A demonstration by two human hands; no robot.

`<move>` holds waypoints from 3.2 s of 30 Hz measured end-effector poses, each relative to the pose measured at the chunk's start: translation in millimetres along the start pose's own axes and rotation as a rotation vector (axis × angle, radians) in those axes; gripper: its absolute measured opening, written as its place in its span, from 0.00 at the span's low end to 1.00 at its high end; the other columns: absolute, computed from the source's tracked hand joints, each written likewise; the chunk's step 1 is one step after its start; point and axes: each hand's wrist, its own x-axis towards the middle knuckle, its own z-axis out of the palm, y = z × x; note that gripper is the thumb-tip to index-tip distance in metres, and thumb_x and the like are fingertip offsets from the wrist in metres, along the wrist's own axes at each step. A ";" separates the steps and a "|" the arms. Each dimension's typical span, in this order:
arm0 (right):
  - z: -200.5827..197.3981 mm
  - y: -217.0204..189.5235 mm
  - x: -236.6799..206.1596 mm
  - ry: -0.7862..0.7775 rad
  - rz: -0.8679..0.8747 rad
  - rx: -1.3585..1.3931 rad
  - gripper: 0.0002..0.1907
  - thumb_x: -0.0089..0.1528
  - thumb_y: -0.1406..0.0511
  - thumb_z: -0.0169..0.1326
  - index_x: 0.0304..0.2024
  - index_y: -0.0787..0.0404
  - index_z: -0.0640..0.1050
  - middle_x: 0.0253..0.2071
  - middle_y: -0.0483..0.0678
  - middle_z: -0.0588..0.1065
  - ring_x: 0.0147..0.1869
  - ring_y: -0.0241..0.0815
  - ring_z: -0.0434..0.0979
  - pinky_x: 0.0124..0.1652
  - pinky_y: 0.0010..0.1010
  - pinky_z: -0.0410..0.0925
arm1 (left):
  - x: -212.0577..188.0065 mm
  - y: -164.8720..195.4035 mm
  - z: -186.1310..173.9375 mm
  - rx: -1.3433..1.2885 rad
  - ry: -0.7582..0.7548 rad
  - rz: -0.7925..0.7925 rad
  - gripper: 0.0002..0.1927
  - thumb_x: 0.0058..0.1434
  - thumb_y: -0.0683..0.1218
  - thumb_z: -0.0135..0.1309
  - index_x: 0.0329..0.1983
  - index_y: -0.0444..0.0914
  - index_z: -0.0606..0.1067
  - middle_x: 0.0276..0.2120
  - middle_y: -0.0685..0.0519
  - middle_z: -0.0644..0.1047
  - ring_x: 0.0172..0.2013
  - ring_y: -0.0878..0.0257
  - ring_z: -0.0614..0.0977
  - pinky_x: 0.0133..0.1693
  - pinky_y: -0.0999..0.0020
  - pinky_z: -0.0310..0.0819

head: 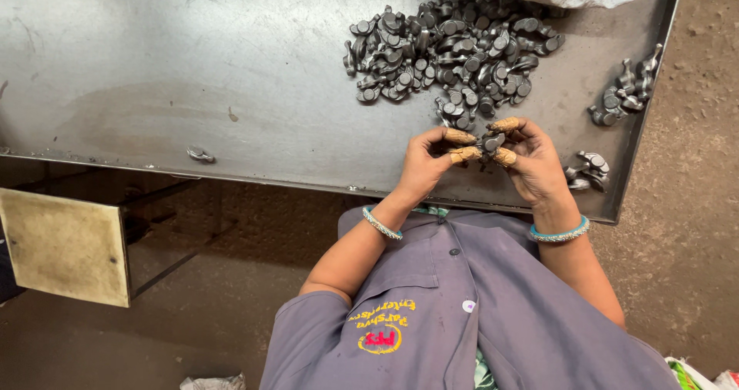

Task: The person stands at a metal table and sorts through a pile of small dark metal castings, picking up individual parts by hand, turning them over in the fingers, and placing them aside on the table. The person continues handling the parts one at a time throughout the episode.

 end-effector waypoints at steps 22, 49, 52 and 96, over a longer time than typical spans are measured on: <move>-15.5 -55.5 -40.0 0.528 -0.277 -1.250 0.16 0.58 0.70 0.72 0.45 0.65 0.82 0.40 0.46 0.81 0.41 0.34 0.79 0.41 0.27 0.71 | 12.7 46.5 -1.3 0.986 0.220 0.380 0.26 0.51 0.47 0.72 0.53 0.42 0.79 0.43 0.49 0.73 0.41 0.51 0.79 0.42 0.60 0.76; -2.7 -25.3 9.7 0.481 -0.295 -1.283 0.14 0.58 0.76 0.62 0.45 0.66 0.74 0.43 0.51 0.77 0.44 0.43 0.81 0.44 0.34 0.73 | 23.3 27.2 -18.0 1.017 0.220 0.263 0.32 0.43 0.38 0.67 0.54 0.36 0.74 0.43 0.46 0.72 0.41 0.44 0.79 0.40 0.54 0.75; -14.9 -17.9 5.0 0.265 -0.310 -0.558 0.20 0.59 0.77 0.62 0.51 0.64 0.72 0.48 0.48 0.75 0.51 0.38 0.78 0.51 0.26 0.75 | 23.4 27.6 -18.1 1.033 0.223 0.262 0.32 0.42 0.38 0.67 0.54 0.36 0.73 0.44 0.45 0.72 0.41 0.44 0.79 0.41 0.53 0.75; 39.1 -6.3 0.7 0.355 -0.518 -1.662 0.30 0.47 0.67 0.75 0.46 0.67 0.72 0.43 0.57 0.70 0.48 0.59 0.69 0.46 0.47 0.66 | 12.6 29.4 -16.0 0.995 0.240 0.274 0.26 0.45 0.42 0.68 0.49 0.36 0.76 0.42 0.46 0.77 0.43 0.46 0.81 0.43 0.55 0.77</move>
